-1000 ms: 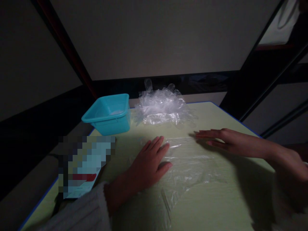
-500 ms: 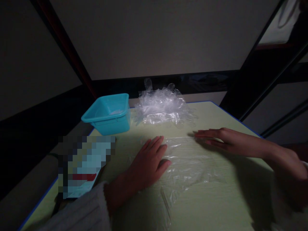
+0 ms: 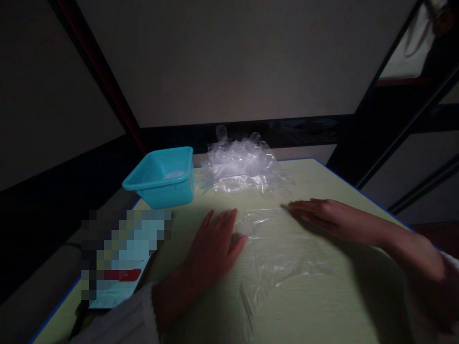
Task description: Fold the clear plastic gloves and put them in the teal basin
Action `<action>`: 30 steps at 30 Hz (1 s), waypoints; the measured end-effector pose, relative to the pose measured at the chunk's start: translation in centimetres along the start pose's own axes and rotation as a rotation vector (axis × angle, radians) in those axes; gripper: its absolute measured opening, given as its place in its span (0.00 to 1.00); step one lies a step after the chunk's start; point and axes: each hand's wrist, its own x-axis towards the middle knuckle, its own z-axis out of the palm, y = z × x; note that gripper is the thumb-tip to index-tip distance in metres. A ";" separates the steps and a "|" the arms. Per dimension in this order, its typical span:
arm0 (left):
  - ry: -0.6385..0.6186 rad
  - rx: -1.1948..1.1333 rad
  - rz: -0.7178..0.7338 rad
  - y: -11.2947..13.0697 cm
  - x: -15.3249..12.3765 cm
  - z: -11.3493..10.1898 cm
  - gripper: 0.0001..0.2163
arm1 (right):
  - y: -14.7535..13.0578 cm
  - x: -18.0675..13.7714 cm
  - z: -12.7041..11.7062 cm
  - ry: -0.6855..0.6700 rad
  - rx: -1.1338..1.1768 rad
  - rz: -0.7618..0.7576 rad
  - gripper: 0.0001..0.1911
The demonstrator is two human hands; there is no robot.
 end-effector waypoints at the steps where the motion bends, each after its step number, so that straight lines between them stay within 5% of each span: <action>1: -0.012 -0.005 -0.005 -0.1 0.0 0.2 0.20 | 0.2 0.1 0.2 0.009 -0.034 -0.001 0.20; 7: 0.048 -0.047 -0.005 -0.8 0.0 1.1 0.25 | 0.1 0.7 0.6 0.143 -0.172 -0.029 0.19; 13: 0.145 -0.196 0.186 0.8 -0.6 0.0 0.14 | -3.6 1.9 2.2 0.166 -0.040 -0.076 0.20; 19: 0.030 -0.208 0.273 2.7 -1.1 0.2 0.15 | -5.4 2.9 4.5 0.176 0.041 -0.159 0.23; 30: -0.266 -0.158 0.438 1.6 -1.3 -1.6 0.27 | -4.2 3.0 5.2 0.095 0.040 -0.168 0.25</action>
